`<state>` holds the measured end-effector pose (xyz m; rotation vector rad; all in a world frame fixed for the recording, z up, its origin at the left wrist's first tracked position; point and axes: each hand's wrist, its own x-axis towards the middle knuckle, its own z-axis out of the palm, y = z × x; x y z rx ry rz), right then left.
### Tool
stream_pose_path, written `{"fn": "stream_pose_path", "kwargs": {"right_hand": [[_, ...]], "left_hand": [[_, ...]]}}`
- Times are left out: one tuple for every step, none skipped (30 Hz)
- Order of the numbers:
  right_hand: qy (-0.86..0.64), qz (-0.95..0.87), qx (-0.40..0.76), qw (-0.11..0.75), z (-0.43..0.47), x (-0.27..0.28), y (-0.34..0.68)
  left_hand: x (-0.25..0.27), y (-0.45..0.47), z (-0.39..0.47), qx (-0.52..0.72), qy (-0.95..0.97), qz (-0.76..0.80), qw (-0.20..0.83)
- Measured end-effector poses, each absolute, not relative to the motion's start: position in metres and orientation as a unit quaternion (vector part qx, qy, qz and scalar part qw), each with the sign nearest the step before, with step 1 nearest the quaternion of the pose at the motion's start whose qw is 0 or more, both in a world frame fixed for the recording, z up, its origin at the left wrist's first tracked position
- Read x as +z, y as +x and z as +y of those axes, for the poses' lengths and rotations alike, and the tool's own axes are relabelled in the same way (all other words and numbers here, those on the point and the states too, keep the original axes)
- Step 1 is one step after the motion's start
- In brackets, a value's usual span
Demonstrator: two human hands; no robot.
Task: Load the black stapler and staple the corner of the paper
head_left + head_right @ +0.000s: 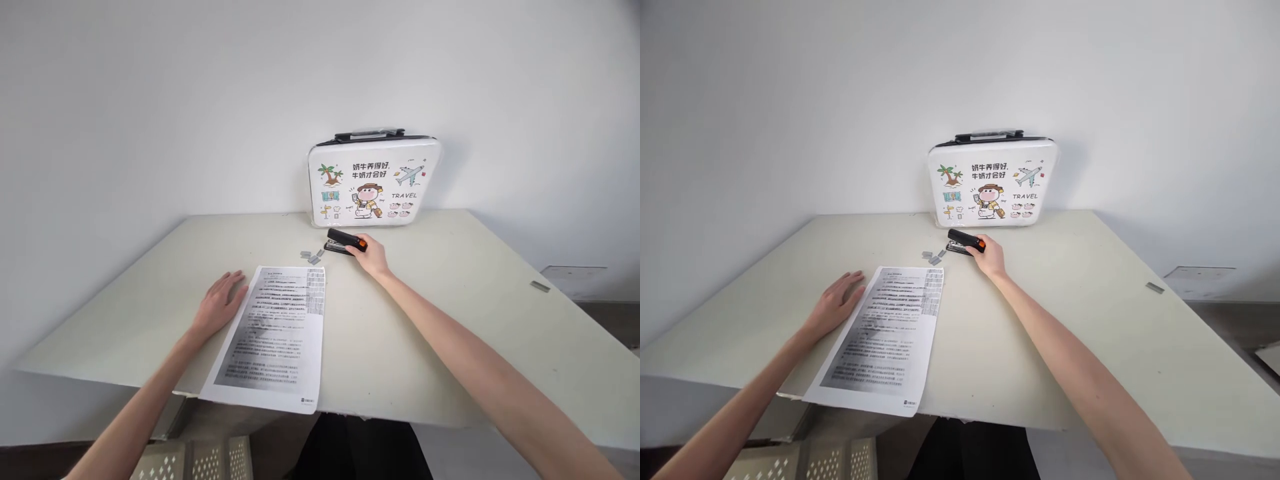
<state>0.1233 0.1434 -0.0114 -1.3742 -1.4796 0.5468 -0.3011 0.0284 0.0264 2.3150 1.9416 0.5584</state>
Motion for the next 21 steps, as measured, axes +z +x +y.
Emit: {"fn": "stream_pose_path", "kwargs": {"right_hand": [[-0.559,-0.62,0.233,0.499,0.156,-0.01,0.111],[-0.548,-0.63,0.24,0.495,0.168,-0.009,0.098],[-0.537,-0.64,0.247,0.491,0.178,-0.008,0.085],[-0.526,-0.649,0.254,0.487,0.186,-0.007,0.072],[-0.515,-0.658,0.261,0.483,0.192,-0.006,0.061],[-0.506,-0.666,0.266,0.479,0.196,-0.005,0.051],[-0.497,-0.673,0.271,0.476,0.199,-0.005,0.044],[-0.489,-0.679,0.276,0.472,0.199,-0.005,0.04],[-0.482,-0.685,0.279,0.47,0.197,-0.006,0.039],[-0.477,-0.689,0.282,0.468,0.192,-0.007,0.043],[-0.473,-0.692,0.283,0.467,0.185,-0.008,0.05],[-0.472,-0.693,0.282,0.466,0.175,-0.01,0.061],[-0.474,-0.693,0.28,0.465,0.162,-0.011,0.075],[-0.48,-0.692,0.275,0.464,0.147,-0.013,0.092],[-0.488,-0.69,0.27,0.461,0.129,-0.014,0.11],[-0.494,-0.691,0.266,0.455,0.109,-0.015,0.129],[-0.499,-0.696,0.262,0.445,0.089,-0.015,0.148],[-0.504,-0.712,0.252,0.419,0.068,-0.015,0.165],[-0.515,-0.724,0.24,0.391,0.046,-0.014,0.181],[-0.525,-0.736,0.229,0.361,0.025,-0.013,0.195],[-0.533,-0.747,0.214,0.336,0.005,-0.012,0.207]], "left_hand": [[0.025,-0.301,0.029,0.183,0.753,0.631,0.029],[0.024,-0.302,0.029,0.185,0.753,0.631,0.025],[0.023,-0.303,0.028,0.186,0.752,0.632,0.02],[0.022,-0.304,0.028,0.186,0.752,0.632,0.015],[0.022,-0.305,0.028,0.185,0.751,0.634,0.013],[0.021,-0.305,0.027,0.182,0.751,0.635,0.012],[0.021,-0.306,0.027,0.179,0.751,0.635,0.012],[0.021,-0.306,0.027,0.178,0.752,0.635,0.013],[0.021,-0.307,0.027,0.178,0.754,0.633,0.015],[0.02,-0.307,0.027,0.18,0.755,0.63,0.016],[0.02,-0.308,0.028,0.185,0.757,0.627,0.017],[0.019,-0.309,0.029,0.191,0.758,0.623,0.016],[0.019,-0.31,0.03,0.198,0.76,0.619,0.015],[0.018,-0.311,0.031,0.204,0.761,0.616,0.014],[0.017,-0.312,0.032,0.208,0.762,0.613,0.014],[0.016,-0.312,0.033,0.209,0.763,0.612,0.014],[0.015,-0.312,0.034,0.207,0.762,0.613,0.014],[0.015,-0.312,0.034,0.203,0.761,0.615,0.015],[0.015,-0.312,0.034,0.2,0.761,0.617,0.014],[0.015,-0.311,0.034,0.198,0.76,0.619,0.012],[0.015,-0.31,0.033,0.198,0.76,0.619,0.009]]}}
